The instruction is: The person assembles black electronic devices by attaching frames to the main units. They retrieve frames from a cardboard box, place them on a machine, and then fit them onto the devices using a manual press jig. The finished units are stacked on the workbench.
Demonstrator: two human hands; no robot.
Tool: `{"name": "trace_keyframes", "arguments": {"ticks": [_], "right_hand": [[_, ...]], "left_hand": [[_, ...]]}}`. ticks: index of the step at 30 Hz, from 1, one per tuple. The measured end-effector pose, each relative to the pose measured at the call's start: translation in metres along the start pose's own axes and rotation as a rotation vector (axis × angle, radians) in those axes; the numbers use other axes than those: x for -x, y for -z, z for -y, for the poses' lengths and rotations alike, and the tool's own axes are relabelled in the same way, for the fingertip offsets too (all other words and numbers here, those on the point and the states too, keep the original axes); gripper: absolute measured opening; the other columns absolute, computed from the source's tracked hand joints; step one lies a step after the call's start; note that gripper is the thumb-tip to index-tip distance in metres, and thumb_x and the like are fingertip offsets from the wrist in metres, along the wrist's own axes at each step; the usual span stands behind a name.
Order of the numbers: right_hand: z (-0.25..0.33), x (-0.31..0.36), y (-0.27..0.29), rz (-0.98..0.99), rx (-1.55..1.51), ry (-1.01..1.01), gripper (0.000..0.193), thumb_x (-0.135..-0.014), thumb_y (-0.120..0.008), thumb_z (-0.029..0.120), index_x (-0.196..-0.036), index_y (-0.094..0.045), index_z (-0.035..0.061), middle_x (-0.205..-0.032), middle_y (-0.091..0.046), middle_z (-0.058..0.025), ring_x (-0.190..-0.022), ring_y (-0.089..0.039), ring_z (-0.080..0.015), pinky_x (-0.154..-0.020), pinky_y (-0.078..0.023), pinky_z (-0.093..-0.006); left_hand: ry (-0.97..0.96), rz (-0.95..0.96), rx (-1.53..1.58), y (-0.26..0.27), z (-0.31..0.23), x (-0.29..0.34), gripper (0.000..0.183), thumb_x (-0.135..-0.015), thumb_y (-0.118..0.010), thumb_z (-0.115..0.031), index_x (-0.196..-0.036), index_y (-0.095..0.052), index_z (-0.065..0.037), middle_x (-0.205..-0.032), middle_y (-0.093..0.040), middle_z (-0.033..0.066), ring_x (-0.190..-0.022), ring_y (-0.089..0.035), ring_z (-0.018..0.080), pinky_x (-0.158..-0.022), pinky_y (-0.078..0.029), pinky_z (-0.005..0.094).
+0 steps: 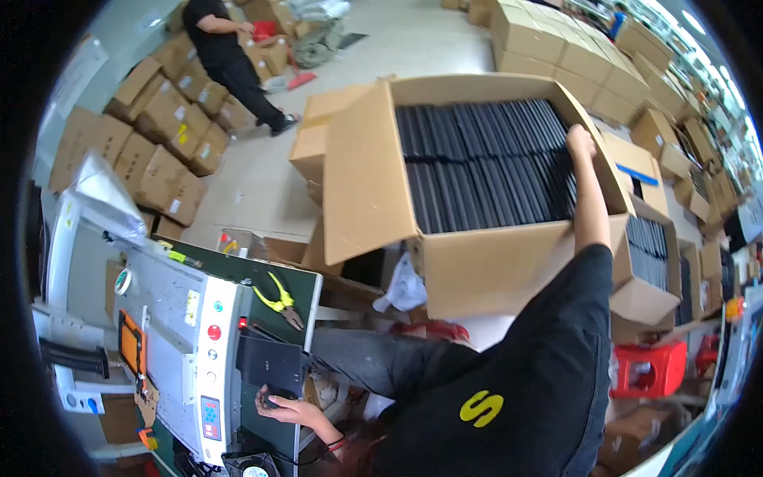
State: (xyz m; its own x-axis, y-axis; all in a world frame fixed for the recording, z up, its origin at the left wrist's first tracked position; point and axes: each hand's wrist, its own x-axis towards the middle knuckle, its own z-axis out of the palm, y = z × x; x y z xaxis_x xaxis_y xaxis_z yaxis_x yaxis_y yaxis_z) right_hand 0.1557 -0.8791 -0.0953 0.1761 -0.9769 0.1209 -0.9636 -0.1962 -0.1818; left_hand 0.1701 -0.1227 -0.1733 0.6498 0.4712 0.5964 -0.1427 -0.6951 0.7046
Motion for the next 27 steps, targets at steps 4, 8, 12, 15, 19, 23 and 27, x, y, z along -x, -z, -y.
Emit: {"name": "trace_keyframes", "arguments": {"ticks": [4,8,12,15,19,23,27], "right_hand": [[-0.023,-0.019,0.007,-0.411,0.130,0.055,0.026,-0.089,-0.049,0.025,-0.093,-0.071,0.0103,-0.093,-0.069,-0.0172,-0.087,-0.068,-0.0342,-0.071,-0.055,-0.0460],[0.013,0.020,0.086,-0.903,0.076,0.325,0.025,-0.095,-0.046,0.025,-0.099,-0.063,0.0066,-0.096,-0.065,-0.0141,-0.084,-0.065,-0.0318,-0.069,-0.052,-0.0412],[0.109,0.167,0.208,-0.814,-0.660,0.828,0.022,-0.095,-0.051,0.020,-0.101,-0.060,0.0009,-0.084,-0.062,-0.0141,-0.077,-0.062,-0.0237,-0.068,-0.049,-0.0343],[0.144,0.286,0.233,-0.347,-1.019,1.032,0.019,-0.095,-0.051,0.012,-0.105,-0.060,-0.0015,-0.078,-0.061,-0.0081,-0.072,-0.058,-0.0108,-0.067,-0.047,-0.0262],[0.195,0.437,0.220,0.606,-1.143,1.473,0.018,-0.093,-0.053,0.011,-0.100,-0.061,-0.0040,-0.074,-0.063,-0.0074,-0.066,-0.066,-0.0133,-0.058,-0.050,-0.0252],[0.214,0.535,0.201,1.418,-1.153,1.550,0.021,-0.096,-0.051,0.015,-0.097,-0.060,-0.0045,-0.065,-0.059,-0.0047,-0.059,-0.060,-0.0097,-0.058,-0.047,-0.0241],[0.232,0.600,0.171,1.646,-1.096,1.653,0.025,-0.097,-0.049,0.018,-0.091,-0.058,-0.0050,-0.069,-0.057,-0.0033,-0.063,-0.057,-0.0087,-0.062,-0.048,-0.0249]], "left_hand": [[0.023,0.013,0.091,-0.010,0.006,-0.003,0.029,-0.097,-0.039,-0.017,-0.112,-0.044,0.008,-0.105,-0.052,0.0216,-0.097,-0.051,0.0342,-0.091,-0.037,0.0426],[0.088,0.020,0.195,-0.009,0.014,-0.001,0.033,-0.096,-0.039,-0.015,-0.119,-0.039,0.008,-0.111,-0.049,0.0205,-0.104,-0.049,0.0309,-0.097,-0.035,0.0415],[0.188,-0.003,0.321,0.002,0.000,-0.002,0.037,-0.096,-0.041,-0.017,-0.124,-0.035,0.006,-0.120,-0.046,0.0199,-0.113,-0.046,0.0287,-0.103,-0.032,0.0415],[0.188,0.110,0.647,0.002,-0.064,-0.023,0.051,-0.093,-0.049,-0.024,-0.132,-0.029,0.004,-0.130,-0.041,0.0215,-0.124,-0.040,0.0307,-0.108,-0.027,0.0435],[0.068,0.294,0.844,0.039,-0.115,-0.059,0.083,-0.091,-0.058,-0.034,-0.146,-0.003,-0.004,-0.139,-0.034,0.0235,-0.130,-0.037,0.0337,-0.107,-0.029,0.0483],[0.493,0.292,1.109,0.092,-0.114,-0.078,0.047,-0.100,-0.041,-0.031,-0.134,-0.030,0.000,-0.115,-0.055,0.0227,-0.098,-0.061,0.0265,-0.083,-0.051,0.0350],[0.527,0.036,0.941,0.151,-0.088,-0.068,0.032,-0.102,-0.037,-0.028,-0.110,-0.047,0.002,-0.073,-0.056,0.0104,-0.044,-0.046,0.0089,-0.037,-0.033,0.0191]]}}
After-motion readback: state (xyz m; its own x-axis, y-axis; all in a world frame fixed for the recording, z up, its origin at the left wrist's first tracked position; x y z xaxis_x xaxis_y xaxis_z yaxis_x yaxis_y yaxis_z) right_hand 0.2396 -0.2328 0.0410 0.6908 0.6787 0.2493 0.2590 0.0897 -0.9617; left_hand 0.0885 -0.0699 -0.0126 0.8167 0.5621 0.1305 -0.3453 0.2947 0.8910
